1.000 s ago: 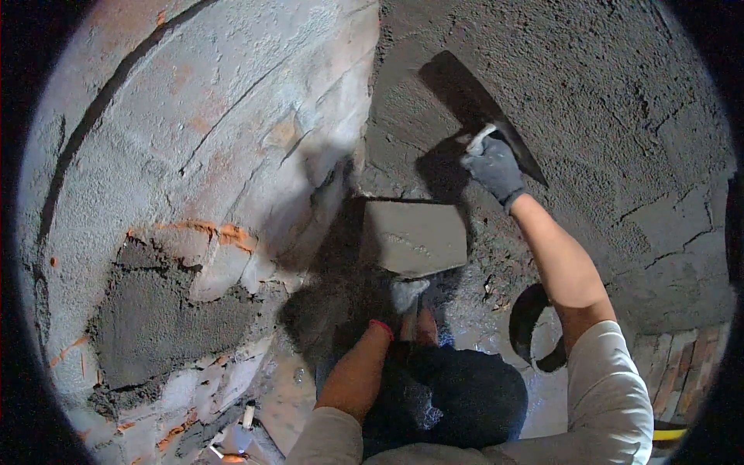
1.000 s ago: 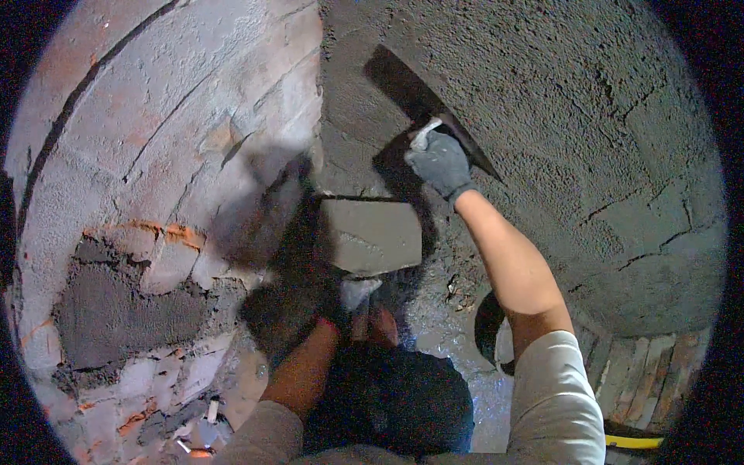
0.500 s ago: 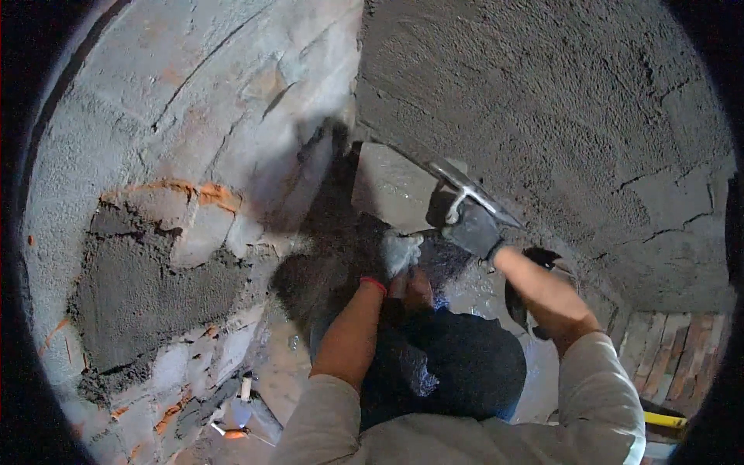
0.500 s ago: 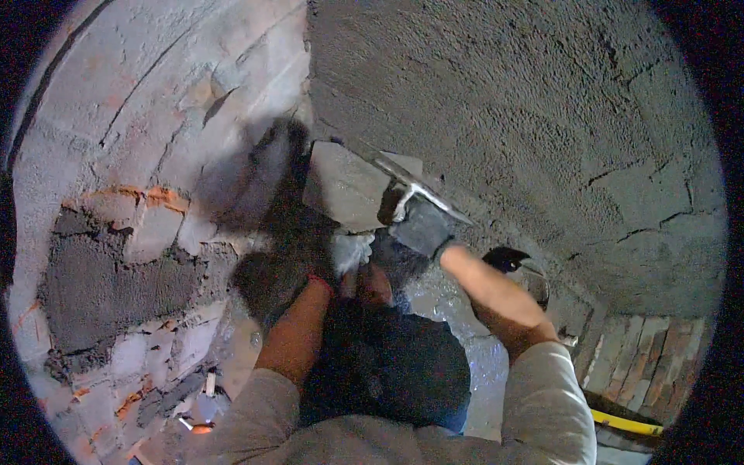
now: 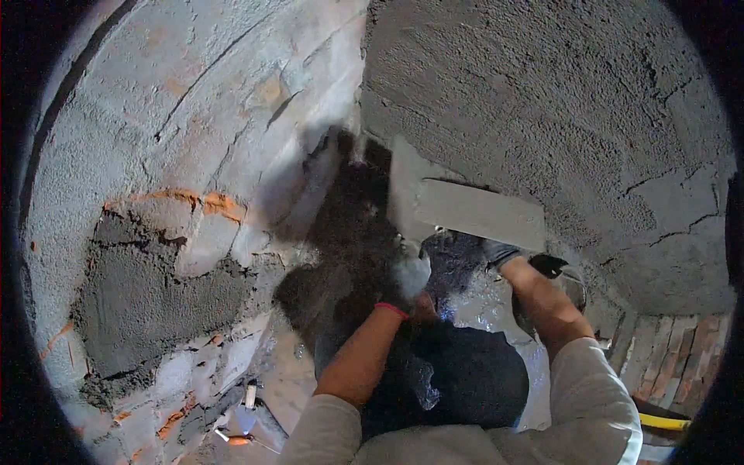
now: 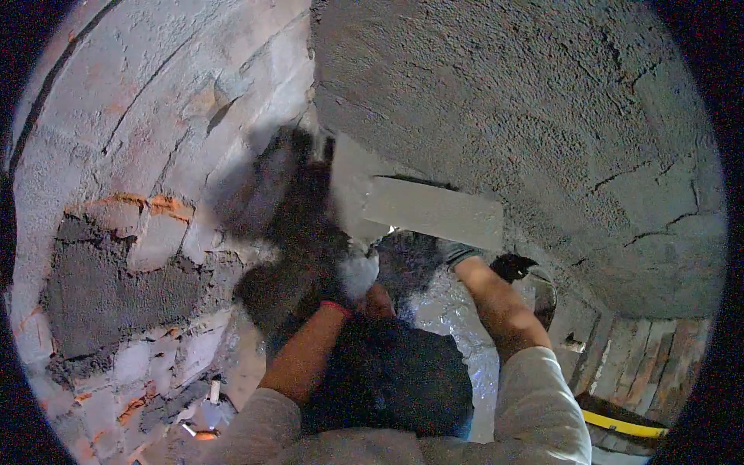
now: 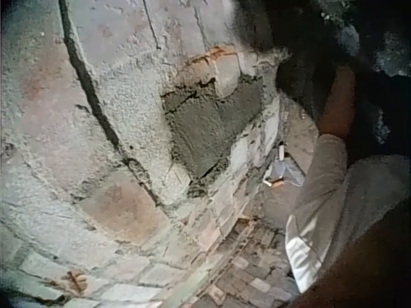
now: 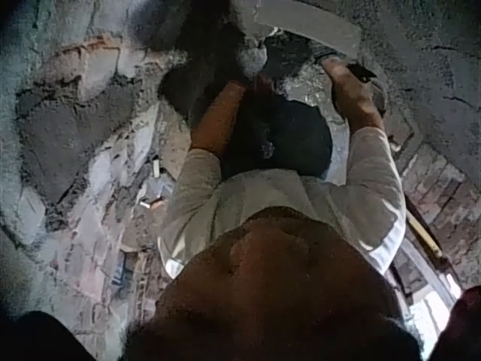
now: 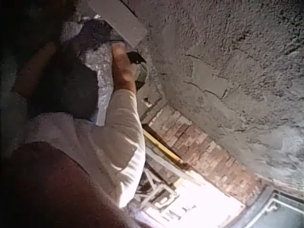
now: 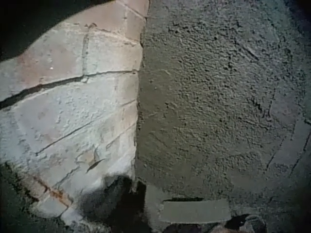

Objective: Applying plaster to a brick wall using a hawk and trowel.

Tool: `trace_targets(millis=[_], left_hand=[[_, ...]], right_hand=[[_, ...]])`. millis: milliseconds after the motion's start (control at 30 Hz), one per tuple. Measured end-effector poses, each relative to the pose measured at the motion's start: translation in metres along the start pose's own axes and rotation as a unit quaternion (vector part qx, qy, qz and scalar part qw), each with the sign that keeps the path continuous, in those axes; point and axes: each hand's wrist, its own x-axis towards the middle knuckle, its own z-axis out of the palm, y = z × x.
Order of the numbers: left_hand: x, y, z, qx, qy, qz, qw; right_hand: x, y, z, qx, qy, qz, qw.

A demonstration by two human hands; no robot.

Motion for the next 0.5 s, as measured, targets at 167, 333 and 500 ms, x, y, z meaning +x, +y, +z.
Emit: trace_targets(millis=[167,333,500], left_hand=[[-0.01,-0.028,0.041,-0.267,0.221,-0.084,0.934],[-0.043,-0.066,0.054,-0.477,-0.048,-0.133,0.868],[-0.053,-0.085,0.044,-0.34,0.044,-0.013,0.939]], right_hand=[[0.048,-0.092,0.01,0.019,0.031,-0.072,0.997],[0.108,-0.131,0.011,-0.043,0.09,-0.133,0.986],[0.151,-0.12,0.075,0.01,-0.024,0.04,0.999]])
